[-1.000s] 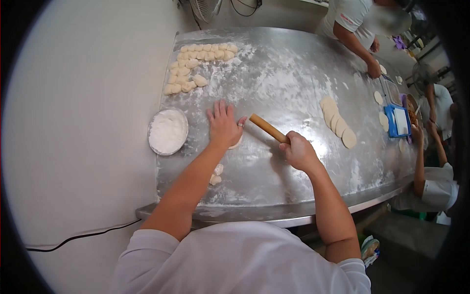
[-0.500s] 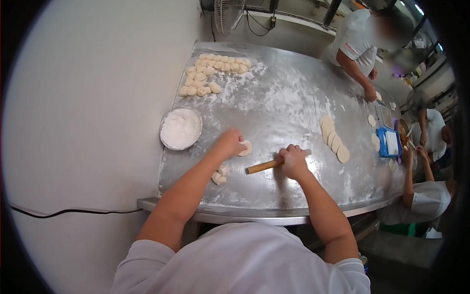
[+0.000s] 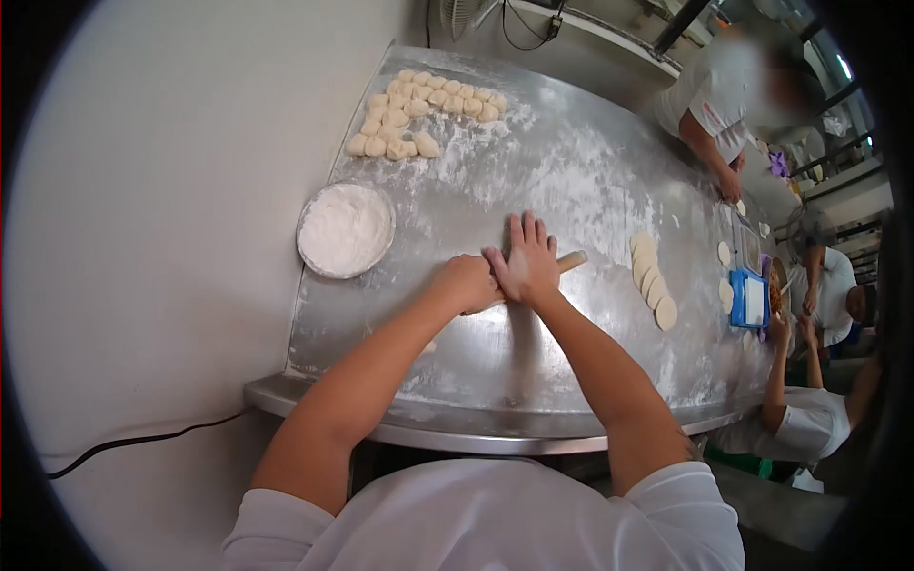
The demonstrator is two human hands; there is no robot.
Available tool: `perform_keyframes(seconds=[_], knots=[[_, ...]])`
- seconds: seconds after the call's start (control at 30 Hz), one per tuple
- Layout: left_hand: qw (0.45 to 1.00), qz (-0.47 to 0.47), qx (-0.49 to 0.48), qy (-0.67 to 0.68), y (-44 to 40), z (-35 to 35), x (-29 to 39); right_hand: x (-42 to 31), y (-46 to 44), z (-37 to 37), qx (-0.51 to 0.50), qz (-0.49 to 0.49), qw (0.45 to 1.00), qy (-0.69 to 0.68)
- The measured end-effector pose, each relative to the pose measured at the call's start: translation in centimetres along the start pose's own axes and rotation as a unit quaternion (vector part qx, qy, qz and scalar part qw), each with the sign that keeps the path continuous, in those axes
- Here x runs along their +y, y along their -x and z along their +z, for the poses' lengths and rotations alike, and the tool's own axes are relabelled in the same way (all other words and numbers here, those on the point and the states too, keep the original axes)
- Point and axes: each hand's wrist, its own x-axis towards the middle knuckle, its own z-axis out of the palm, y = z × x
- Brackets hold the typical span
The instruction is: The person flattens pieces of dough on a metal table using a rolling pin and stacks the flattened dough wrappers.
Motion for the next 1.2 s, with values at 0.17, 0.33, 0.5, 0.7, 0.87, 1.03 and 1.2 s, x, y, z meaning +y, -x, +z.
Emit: perform_keyframes(seconds=[0.17, 0.33, 0.5, 0.7, 0.87, 1.03, 1.2], knots=[[0.998, 0.005, 0.048, 0.045, -0.9, 0.8, -1.4, 1.3, 0.3, 0.7, 0.020, -0.014, 0.993, -0.117], [0.958, -0.049, -0.092, 0.267, -0.9, 0.8, -2.6, 6.9, 13.2, -3.2, -0.057, -0.086, 0.994, 0.022], [0.988, -0.060, -0.108, 0.098, 0.2, -0.5, -0.7, 5.0, 7.7, -2.6, -0.066, -0.027, 0.997, 0.038], [0.999, -0.005, 0.036, -0.021, -0.6, 0.2, -0.8, 2.5, -1.6, 1.9, 0.059, 0.000, 0.998, -0.006], [0.986, -0.035, -0.018, 0.163, -1.2, 0.2, -2.1, 5.3, 9.1, -1.4, -0.034, -0.048, 0.998, 0.034], [0.958, -0.035, -0.151, 0.240, -1.0, 0.3, -2.9, 5.7, 11.8, -3.1, -0.061, -0.075, 0.994, 0.049], [1.000, 0.006, 0.005, -0.016, -0.1, -0.4, -1.0, 0.7, -0.9, 0.2, 0.030, 0.019, 0.999, 0.000]])
